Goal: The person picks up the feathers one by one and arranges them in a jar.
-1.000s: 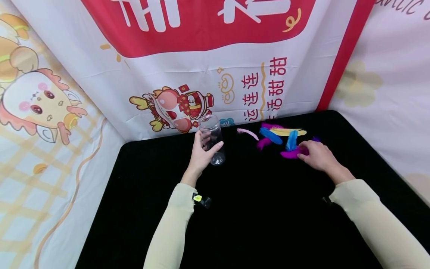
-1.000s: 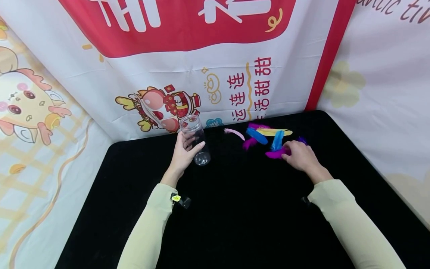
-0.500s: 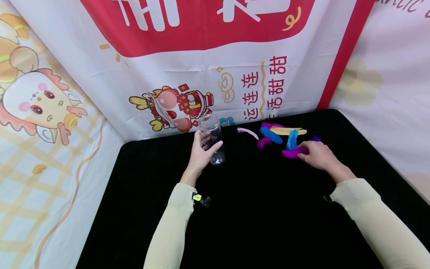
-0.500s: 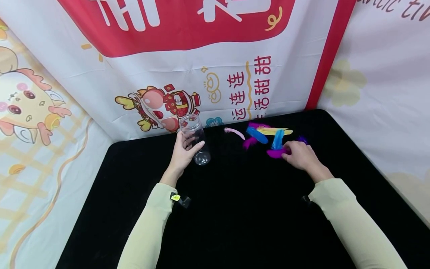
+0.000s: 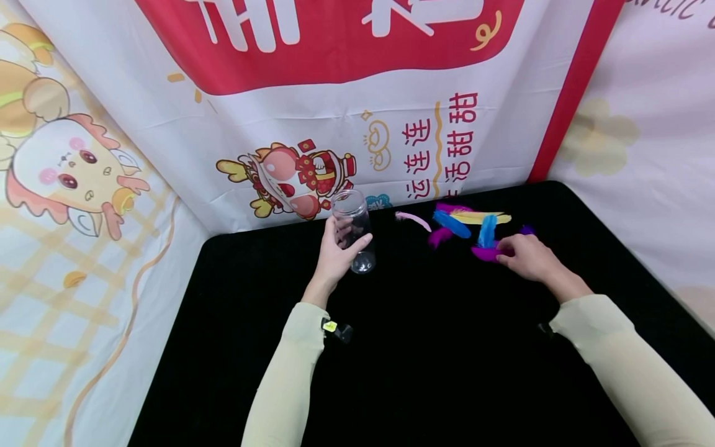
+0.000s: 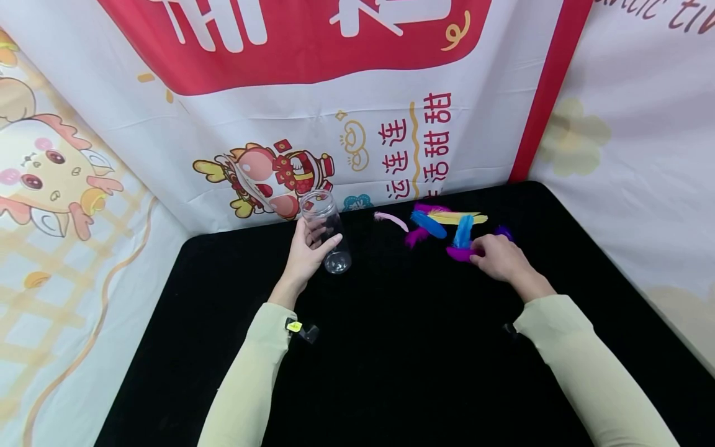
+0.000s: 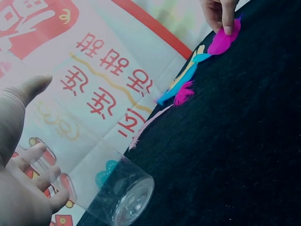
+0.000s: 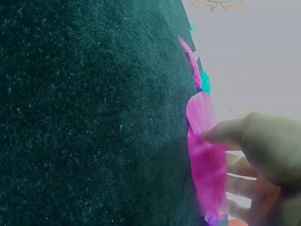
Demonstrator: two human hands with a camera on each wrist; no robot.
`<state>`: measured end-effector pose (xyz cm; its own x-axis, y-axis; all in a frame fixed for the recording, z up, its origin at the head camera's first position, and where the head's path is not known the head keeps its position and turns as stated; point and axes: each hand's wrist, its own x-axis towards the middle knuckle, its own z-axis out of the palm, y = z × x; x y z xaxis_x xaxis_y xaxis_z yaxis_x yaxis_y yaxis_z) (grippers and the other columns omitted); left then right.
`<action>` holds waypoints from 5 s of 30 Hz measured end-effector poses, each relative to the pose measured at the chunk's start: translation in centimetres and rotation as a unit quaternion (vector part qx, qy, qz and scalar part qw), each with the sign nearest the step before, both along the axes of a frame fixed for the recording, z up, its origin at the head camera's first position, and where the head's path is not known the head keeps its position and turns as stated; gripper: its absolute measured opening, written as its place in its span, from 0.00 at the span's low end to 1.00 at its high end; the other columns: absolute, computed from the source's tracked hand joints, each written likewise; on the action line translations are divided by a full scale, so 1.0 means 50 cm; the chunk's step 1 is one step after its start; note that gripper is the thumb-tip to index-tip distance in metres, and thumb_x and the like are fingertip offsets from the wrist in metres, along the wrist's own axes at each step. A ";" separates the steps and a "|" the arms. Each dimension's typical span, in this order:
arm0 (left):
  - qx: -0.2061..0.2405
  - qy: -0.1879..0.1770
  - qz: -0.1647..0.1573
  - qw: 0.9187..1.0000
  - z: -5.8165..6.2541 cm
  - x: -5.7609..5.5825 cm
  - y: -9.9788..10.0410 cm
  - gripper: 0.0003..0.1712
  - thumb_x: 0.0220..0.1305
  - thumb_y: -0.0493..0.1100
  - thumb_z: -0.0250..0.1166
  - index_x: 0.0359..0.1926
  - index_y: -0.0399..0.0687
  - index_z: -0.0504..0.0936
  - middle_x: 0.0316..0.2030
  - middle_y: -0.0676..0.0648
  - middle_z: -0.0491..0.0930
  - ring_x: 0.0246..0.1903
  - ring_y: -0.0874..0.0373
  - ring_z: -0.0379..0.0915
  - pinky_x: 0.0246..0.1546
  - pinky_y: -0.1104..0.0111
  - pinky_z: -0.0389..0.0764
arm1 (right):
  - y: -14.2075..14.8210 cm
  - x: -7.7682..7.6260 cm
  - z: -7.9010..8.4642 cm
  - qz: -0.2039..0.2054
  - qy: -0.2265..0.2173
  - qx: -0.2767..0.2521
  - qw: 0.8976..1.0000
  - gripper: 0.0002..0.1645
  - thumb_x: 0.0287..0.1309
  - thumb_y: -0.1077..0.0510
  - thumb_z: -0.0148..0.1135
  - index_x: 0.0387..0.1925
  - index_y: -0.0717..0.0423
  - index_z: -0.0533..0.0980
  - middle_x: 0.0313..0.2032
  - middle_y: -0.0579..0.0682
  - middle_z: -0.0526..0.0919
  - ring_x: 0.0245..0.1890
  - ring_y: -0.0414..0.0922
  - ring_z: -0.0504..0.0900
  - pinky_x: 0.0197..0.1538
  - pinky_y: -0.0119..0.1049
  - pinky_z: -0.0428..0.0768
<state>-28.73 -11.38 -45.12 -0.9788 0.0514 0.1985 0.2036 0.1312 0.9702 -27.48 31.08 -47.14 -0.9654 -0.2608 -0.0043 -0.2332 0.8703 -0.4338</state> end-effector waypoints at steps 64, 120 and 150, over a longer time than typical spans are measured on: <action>-0.016 -0.002 0.003 1.000 -0.006 0.001 -0.007 0.37 0.63 0.50 0.75 0.67 0.53 0.66 0.63 0.46 0.73 0.65 0.49 0.69 0.68 0.45 0.67 | -0.038 0.008 0.026 -0.012 -0.020 -0.144 0.989 0.11 0.64 0.56 0.71 0.42 0.61 0.86 0.36 0.53 0.89 0.37 0.44 0.83 0.39 0.33 0.79; -0.017 -0.014 -0.005 1.000 -0.004 -0.004 -0.018 0.38 0.63 0.53 0.75 0.68 0.55 0.65 0.63 0.47 0.74 0.65 0.47 0.69 0.68 0.44 0.67 | -0.194 -0.009 0.070 -0.011 -0.038 -0.313 0.949 0.16 0.63 0.57 0.72 0.46 0.65 0.84 0.39 0.55 0.89 0.35 0.35 0.83 0.40 0.28 0.80; -0.026 -0.015 -0.003 1.000 -0.008 -0.006 -0.026 0.36 0.62 0.54 0.75 0.66 0.58 0.67 0.61 0.50 0.75 0.64 0.50 0.71 0.67 0.47 0.69 | -0.247 -0.024 0.103 -0.008 -0.053 -0.357 0.932 0.18 0.64 0.53 0.72 0.48 0.62 0.84 0.42 0.55 0.88 0.39 0.38 0.83 0.42 0.30 0.81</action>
<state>-29.03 -12.65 -45.54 -0.9839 0.0677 0.1651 0.1748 0.1801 0.9680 -28.67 18.73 -41.99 -0.9734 -0.2182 0.0694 -0.1452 0.3536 -0.9241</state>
